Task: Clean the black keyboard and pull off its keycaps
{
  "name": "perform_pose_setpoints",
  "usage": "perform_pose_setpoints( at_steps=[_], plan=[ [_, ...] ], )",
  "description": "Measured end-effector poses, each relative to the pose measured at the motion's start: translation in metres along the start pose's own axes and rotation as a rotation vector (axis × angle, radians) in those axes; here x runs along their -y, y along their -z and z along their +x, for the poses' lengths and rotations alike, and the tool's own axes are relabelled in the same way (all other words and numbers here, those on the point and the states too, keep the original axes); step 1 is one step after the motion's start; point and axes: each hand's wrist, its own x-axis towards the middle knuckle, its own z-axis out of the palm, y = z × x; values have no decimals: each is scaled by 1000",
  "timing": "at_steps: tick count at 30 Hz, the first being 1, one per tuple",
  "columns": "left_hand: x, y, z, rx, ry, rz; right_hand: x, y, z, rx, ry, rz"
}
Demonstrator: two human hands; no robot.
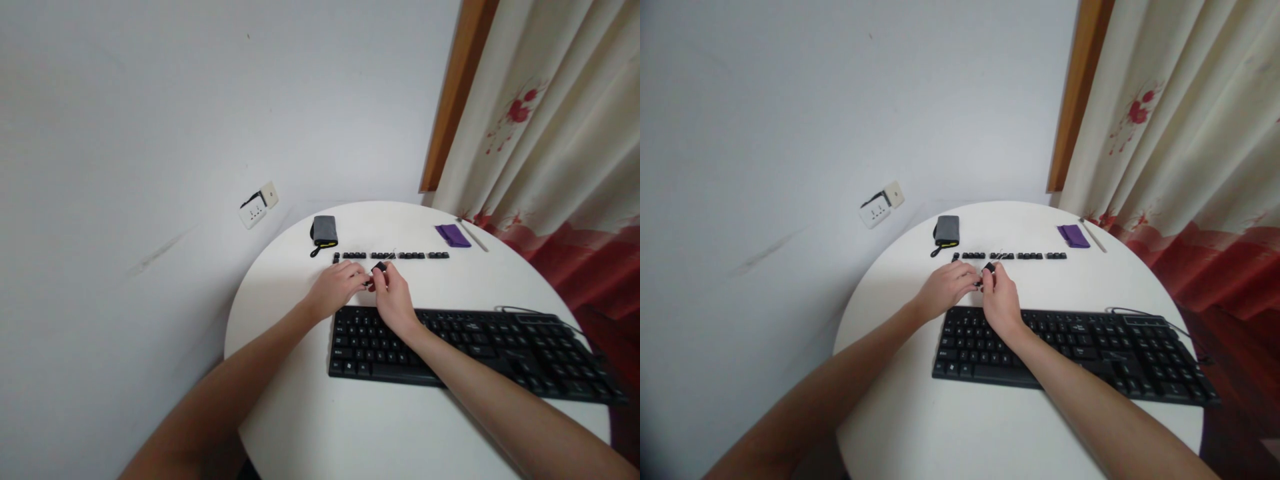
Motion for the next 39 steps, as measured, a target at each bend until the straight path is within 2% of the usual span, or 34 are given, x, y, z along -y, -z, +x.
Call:
perform_pose_setpoints(
  at_steps=[6,11,16,20,26,36,39],
  plan=[
    [0,-2,-1,-52,30,-79,3,1,-1,25,-6,41],
    [4,-14,-2,-71,30,-309,3,0,0,31,-34,59],
    [7,-10,-2,-41,28,-450,1,0,-1,26,-46,45],
    [8,-6,-3,-34,93,-523,1,0,-2,50,-32,53],
    [10,-14,-6,-100,226,-670,3,0,-3,53,4,60],
    [11,-19,-2,-190,248,-689,3,-1,-2,58,6,71],
    [13,-21,-4,-164,261,-707,2,-1,-2,66,12,77]
  ],
)
